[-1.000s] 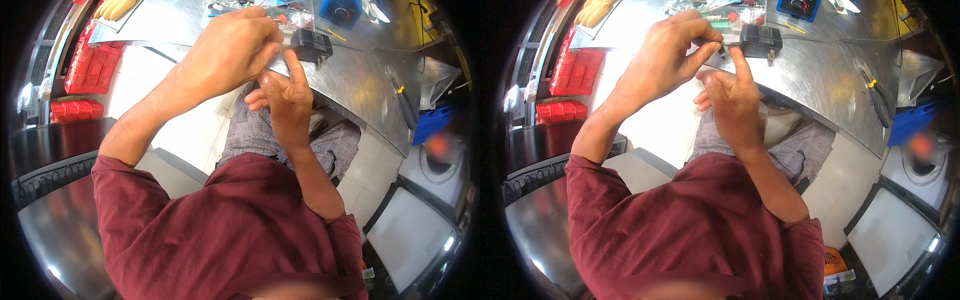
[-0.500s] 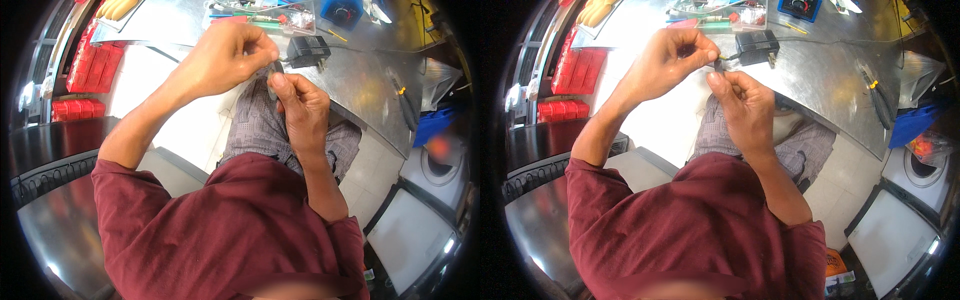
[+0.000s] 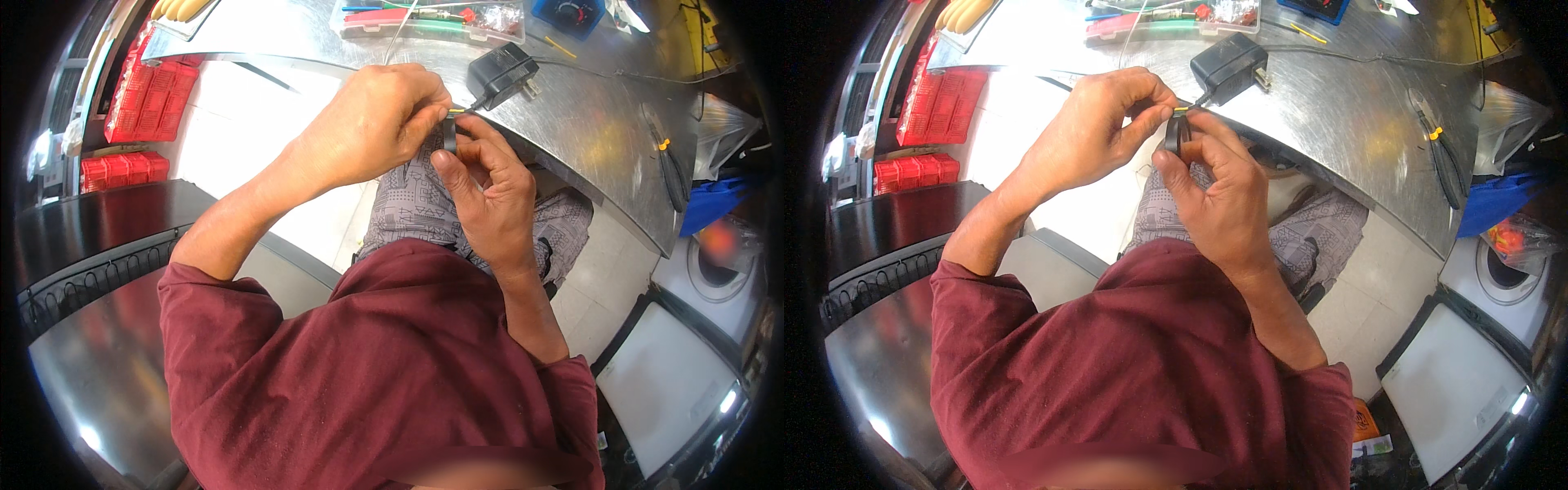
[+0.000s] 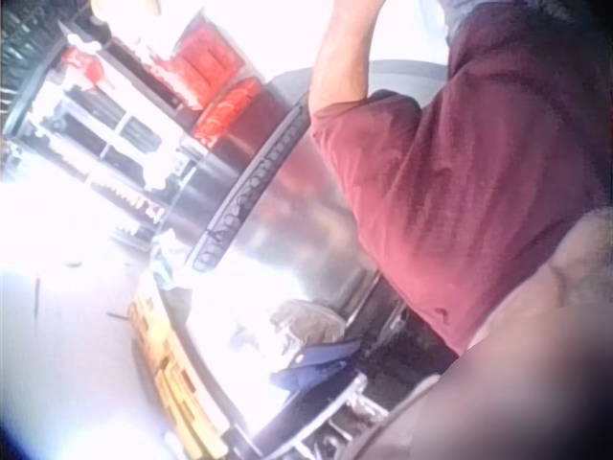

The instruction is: The person wraps electrical wires with black electrical tape to insulate the connection. After finishing the repair, the person handles a stack of banknotes and coins on a metal table, counting and organizing the cash.

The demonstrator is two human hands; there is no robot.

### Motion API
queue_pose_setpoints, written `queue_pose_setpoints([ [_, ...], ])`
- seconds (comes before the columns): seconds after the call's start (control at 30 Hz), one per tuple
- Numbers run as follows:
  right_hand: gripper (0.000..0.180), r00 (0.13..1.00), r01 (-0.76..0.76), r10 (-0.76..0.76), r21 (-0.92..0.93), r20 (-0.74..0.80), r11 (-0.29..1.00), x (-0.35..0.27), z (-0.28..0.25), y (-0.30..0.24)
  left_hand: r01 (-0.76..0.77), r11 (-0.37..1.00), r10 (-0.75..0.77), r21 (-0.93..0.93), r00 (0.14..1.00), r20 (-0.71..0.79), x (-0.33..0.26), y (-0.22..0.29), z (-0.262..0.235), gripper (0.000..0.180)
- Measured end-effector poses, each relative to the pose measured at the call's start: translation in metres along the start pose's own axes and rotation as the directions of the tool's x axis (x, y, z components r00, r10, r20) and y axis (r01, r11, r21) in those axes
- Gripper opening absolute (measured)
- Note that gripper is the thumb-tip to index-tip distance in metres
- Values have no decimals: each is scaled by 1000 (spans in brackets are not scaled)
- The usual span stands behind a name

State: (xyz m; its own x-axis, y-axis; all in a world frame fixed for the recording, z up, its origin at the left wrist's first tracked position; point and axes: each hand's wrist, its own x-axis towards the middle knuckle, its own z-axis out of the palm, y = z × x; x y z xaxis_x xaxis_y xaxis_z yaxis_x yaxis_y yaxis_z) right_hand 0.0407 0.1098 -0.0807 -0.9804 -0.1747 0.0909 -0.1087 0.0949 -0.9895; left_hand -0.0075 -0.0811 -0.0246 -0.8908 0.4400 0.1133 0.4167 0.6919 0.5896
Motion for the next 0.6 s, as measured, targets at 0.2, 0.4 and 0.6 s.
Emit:
queue_pose_setpoints([
  [0.2, 37, 998, -37, 27, 188, 58, 981, -2, 0, 13, 5, 995, 5, -95, 995, 100, 2, -7, -8, 14],
  [0.4, 48, 992, -89, 75, 138, 100, 986, 7, -3, 6, -197, 980, 196, 26, 979, 54, 1, -4, -4, 10],
  [0.6, 51, 991, -79, 69, 88, 113, 993, 10, -4, 8, -189, 979, 192, 77, 981, -38, -6, -12, 13, 13],
])
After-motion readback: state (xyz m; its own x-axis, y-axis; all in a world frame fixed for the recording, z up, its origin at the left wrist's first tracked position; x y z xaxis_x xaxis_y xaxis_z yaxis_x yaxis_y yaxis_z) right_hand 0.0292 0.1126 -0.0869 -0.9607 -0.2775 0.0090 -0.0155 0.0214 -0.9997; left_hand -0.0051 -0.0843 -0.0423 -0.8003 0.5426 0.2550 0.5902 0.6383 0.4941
